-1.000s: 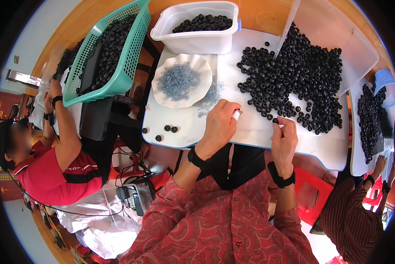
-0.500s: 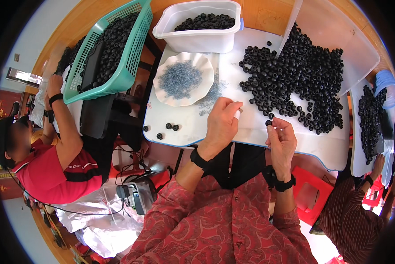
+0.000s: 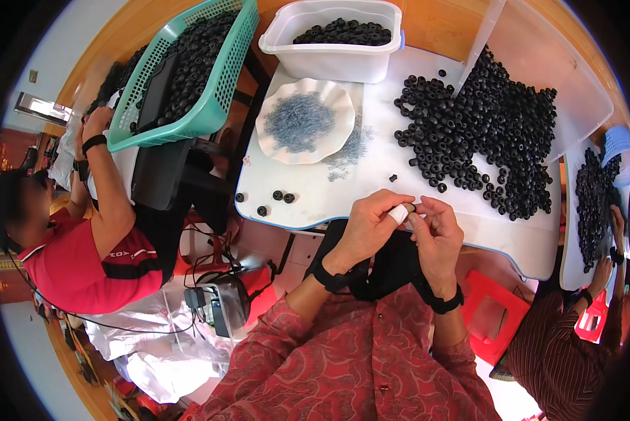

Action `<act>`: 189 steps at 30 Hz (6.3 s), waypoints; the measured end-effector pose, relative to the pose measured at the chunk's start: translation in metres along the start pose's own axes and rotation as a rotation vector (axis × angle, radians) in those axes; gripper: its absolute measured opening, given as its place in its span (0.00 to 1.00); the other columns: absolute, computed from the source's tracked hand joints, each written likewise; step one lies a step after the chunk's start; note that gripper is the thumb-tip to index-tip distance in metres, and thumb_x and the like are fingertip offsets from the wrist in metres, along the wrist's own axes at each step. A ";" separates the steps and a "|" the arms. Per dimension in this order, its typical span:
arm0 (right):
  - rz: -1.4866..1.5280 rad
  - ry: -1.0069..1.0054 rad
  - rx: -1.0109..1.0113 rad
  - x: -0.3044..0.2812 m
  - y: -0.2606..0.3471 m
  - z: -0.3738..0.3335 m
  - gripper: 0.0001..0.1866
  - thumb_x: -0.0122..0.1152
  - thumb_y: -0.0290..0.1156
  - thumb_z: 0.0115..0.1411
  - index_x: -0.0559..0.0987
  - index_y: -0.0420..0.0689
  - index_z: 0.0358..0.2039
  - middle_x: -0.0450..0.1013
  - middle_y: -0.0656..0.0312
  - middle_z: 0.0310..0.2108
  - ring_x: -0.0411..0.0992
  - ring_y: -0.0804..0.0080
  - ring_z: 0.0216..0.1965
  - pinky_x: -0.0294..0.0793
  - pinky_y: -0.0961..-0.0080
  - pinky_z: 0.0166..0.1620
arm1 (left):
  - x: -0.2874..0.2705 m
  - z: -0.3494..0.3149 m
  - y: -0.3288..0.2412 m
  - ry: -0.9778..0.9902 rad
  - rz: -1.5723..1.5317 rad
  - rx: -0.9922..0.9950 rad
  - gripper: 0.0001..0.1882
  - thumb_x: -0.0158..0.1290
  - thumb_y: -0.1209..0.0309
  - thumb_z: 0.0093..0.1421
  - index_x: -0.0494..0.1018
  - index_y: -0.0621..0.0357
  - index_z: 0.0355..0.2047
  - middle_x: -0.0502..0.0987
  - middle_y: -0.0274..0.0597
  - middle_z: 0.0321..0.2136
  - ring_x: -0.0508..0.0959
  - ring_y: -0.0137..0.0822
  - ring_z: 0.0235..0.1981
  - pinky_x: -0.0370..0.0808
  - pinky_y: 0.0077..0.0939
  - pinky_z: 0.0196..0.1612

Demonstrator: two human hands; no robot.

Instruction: Assembling small black plastic parts into white caps at a production table.

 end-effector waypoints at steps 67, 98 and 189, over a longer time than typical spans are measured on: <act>0.505 0.105 0.227 0.021 0.001 0.005 0.12 0.58 0.25 0.64 0.77 0.35 0.47 0.77 0.60 0.35 0.70 0.83 0.29 0.68 0.87 0.29 | -0.008 -0.027 0.016 -0.032 -0.889 -0.234 0.13 0.51 0.73 0.66 0.72 0.66 0.49 0.77 0.44 0.40 0.77 0.27 0.34 0.77 0.19 0.36; 0.473 0.109 0.130 0.028 0.010 0.005 0.07 0.63 0.19 0.59 0.81 0.38 0.39 0.73 0.65 0.35 0.66 0.84 0.27 0.66 0.87 0.29 | -0.009 -0.027 0.011 -0.047 -0.871 -0.217 0.14 0.50 0.73 0.67 0.73 0.67 0.49 0.76 0.37 0.35 0.77 0.26 0.33 0.78 0.18 0.36; 0.278 0.079 0.040 0.026 0.019 -0.004 0.07 0.62 0.21 0.61 0.78 0.37 0.40 0.72 0.65 0.37 0.69 0.83 0.29 0.69 0.86 0.30 | -0.016 -0.033 -0.001 -0.123 -0.716 -0.183 0.14 0.48 0.74 0.68 0.73 0.67 0.51 0.78 0.41 0.38 0.78 0.27 0.33 0.79 0.21 0.37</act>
Point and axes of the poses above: each hand's wrist, its own z-axis towards the middle knuckle, its own x-axis out of the palm, y = z × x, the point moved 8 cm from there along z, towards the middle knuckle
